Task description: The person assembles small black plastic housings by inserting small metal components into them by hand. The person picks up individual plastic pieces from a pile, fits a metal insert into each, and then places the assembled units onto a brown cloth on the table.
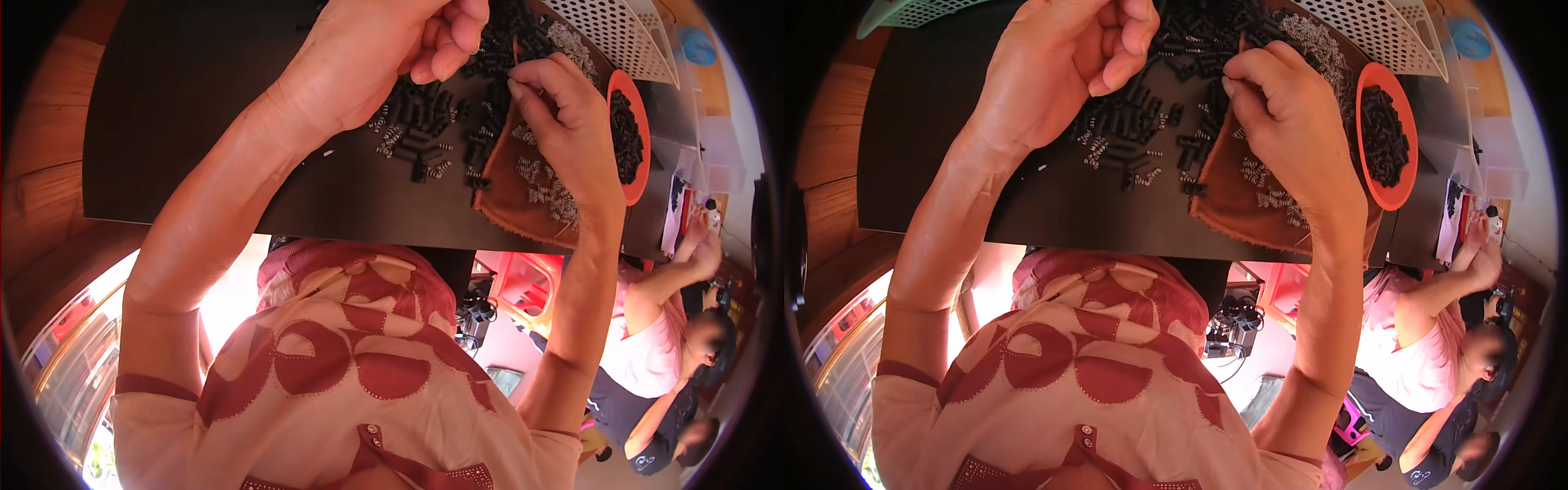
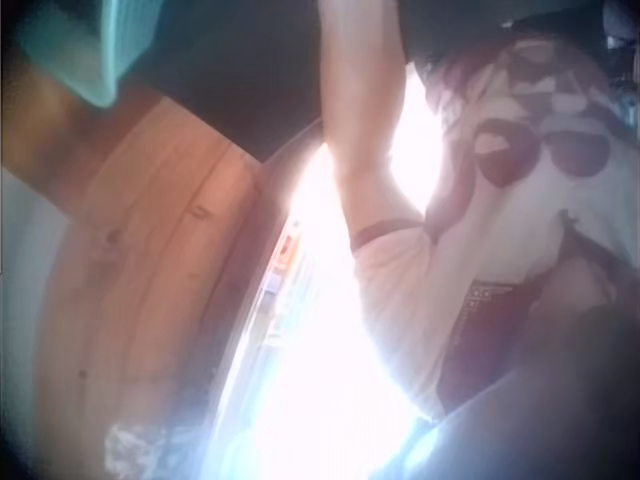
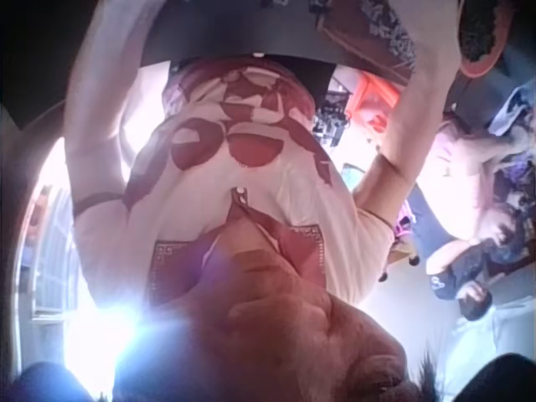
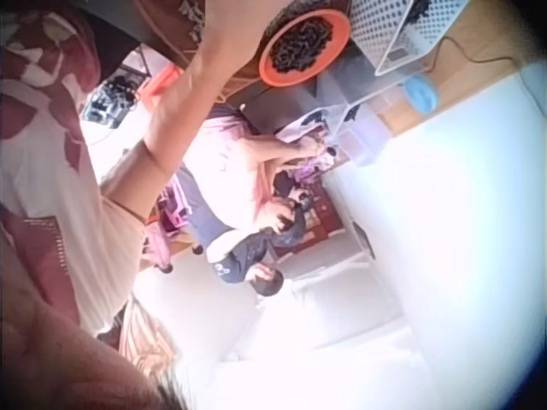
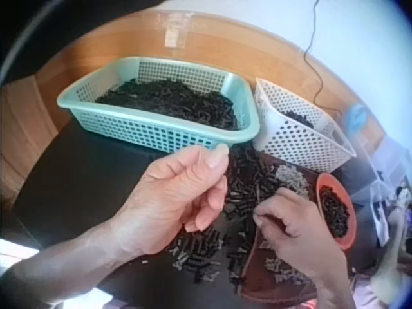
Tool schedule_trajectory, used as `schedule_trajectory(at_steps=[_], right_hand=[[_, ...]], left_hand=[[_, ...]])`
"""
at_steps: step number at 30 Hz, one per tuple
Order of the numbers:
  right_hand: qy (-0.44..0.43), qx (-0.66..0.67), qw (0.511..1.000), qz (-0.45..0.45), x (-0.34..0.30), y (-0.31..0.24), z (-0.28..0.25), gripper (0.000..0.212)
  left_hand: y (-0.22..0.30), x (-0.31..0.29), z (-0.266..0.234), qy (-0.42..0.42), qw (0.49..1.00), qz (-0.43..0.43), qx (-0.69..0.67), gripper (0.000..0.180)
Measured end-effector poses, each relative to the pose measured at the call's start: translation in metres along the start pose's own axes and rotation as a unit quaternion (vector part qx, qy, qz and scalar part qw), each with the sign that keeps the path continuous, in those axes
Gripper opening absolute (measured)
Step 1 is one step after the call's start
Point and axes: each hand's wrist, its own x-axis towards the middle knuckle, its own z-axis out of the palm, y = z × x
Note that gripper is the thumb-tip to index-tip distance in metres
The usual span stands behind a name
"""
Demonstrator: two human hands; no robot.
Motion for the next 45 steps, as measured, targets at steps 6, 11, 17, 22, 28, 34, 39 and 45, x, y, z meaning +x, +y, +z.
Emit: schedule_trajectory(at_steps=[6, 11, 17, 22, 28, 34, 39, 45], right_hand=[[-0.009, -0.043, 0.999, -0.02, 0.001, 0.007, -0.001, 0.012], [-0.01, -0.043, 0.998, -0.053, 0.005, 0.008, 0.008, 0.013], [0.023, 0.003, 0.999, 0.049, -0.02, 0.018, -0.023, 0.009], [-0.012, 0.028, 0.998, 0.051, -0.029, 0.003, -0.019, 0.009], [-0.061, -0.024, 0.996, 0.068, -0.038, 0.023, -0.038, 0.011], [-0.067, -0.042, 0.995, 0.068, -0.036, 0.011, -0.022, 0.014], [-0.081, -0.113, 0.986, 0.091, -0.044, 0.011, -0.032, 0.013], [-0.044, -0.1, 0.994, 0.029, -0.034, 0.015, -0.023, 0.012]], left_hand=[[0.0, 0.0, 0.003, 0.024, 0.998, -0.046, -0.046, 0.033], [-0.007, 0.001, 0.006, 0.018, 0.998, -0.063, -0.01, 0.029], [-0.01, -0.001, 0.003, -0.009, 0.997, -0.072, -0.032, 0.027], [-0.006, -0.007, 0.016, 0.023, 0.994, -0.104, -0.014, 0.027], [-0.014, -0.002, 0.001, 0.003, 0.996, -0.081, -0.039, 0.028], [-0.014, -0.006, 0.005, 0.022, 0.993, -0.113, -0.031, 0.028], [-0.015, -0.009, 0.004, 0.031, 0.993, -0.111, -0.036, 0.026], [-0.016, -0.01, 0.004, 0.024, 0.994, -0.102, -0.041, 0.026]])
